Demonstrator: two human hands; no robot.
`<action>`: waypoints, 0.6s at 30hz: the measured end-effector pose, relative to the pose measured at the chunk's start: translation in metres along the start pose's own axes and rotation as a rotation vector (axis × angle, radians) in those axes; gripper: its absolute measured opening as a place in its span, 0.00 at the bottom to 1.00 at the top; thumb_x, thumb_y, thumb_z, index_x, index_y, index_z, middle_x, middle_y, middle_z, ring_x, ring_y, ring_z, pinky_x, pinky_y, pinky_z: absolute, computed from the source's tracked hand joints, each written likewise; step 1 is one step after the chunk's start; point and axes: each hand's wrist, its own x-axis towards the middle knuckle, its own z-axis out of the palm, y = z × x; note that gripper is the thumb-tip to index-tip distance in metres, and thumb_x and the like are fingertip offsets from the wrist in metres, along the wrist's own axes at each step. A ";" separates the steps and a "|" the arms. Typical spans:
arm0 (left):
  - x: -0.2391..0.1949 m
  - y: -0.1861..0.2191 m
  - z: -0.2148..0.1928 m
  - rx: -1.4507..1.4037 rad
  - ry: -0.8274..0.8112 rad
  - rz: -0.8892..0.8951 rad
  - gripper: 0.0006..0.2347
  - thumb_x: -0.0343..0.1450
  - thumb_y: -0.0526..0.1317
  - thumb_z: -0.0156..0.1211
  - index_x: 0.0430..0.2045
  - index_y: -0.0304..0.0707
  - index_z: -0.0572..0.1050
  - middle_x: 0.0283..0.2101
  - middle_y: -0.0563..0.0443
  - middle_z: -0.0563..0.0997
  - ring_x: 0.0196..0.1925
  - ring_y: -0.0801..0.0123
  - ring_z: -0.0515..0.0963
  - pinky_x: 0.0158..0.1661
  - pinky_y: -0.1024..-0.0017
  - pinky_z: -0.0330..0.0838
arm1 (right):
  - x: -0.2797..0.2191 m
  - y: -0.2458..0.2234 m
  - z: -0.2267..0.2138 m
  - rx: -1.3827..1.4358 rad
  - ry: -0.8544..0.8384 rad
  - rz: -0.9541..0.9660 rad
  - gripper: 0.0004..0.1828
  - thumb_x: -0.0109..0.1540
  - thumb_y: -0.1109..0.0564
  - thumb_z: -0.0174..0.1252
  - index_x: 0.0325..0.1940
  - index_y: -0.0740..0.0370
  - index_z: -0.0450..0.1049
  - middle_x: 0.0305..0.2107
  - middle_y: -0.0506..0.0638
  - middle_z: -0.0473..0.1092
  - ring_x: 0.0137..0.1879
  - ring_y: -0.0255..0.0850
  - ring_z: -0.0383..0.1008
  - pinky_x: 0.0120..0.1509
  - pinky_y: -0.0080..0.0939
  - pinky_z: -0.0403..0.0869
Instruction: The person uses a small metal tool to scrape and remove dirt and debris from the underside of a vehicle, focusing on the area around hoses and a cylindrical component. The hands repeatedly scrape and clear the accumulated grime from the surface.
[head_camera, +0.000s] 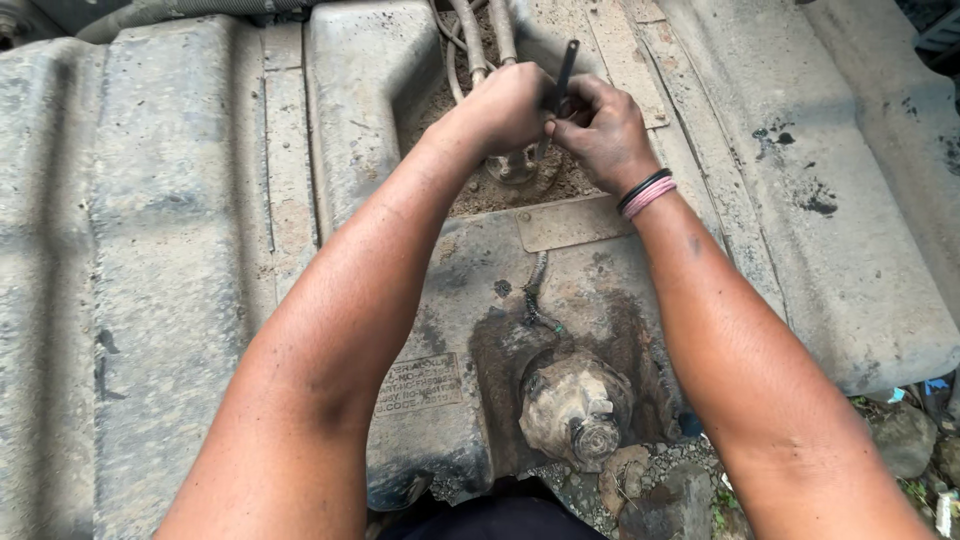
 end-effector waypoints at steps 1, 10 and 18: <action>0.001 0.001 -0.002 0.032 -0.029 -0.022 0.07 0.66 0.39 0.69 0.35 0.39 0.84 0.35 0.46 0.86 0.38 0.61 0.86 0.44 0.61 0.79 | 0.002 -0.003 -0.001 -0.002 -0.036 0.032 0.13 0.63 0.62 0.67 0.51 0.63 0.76 0.40 0.50 0.78 0.46 0.37 0.80 0.53 0.37 0.81; -0.016 -0.001 -0.013 -0.031 -0.025 -0.236 0.12 0.72 0.47 0.64 0.33 0.37 0.83 0.32 0.46 0.85 0.35 0.64 0.84 0.41 0.61 0.79 | 0.017 -0.008 0.014 -0.080 -0.103 0.189 0.06 0.64 0.63 0.63 0.45 0.64 0.76 0.36 0.53 0.78 0.39 0.37 0.80 0.44 0.40 0.81; -0.085 -0.068 -0.009 0.426 0.244 -0.468 0.20 0.72 0.50 0.63 0.45 0.29 0.76 0.58 0.31 0.72 0.63 0.44 0.68 0.61 0.42 0.61 | 0.045 0.022 0.038 0.275 -0.017 0.544 0.06 0.63 0.62 0.60 0.44 0.64 0.75 0.34 0.53 0.77 0.35 0.38 0.82 0.40 0.38 0.84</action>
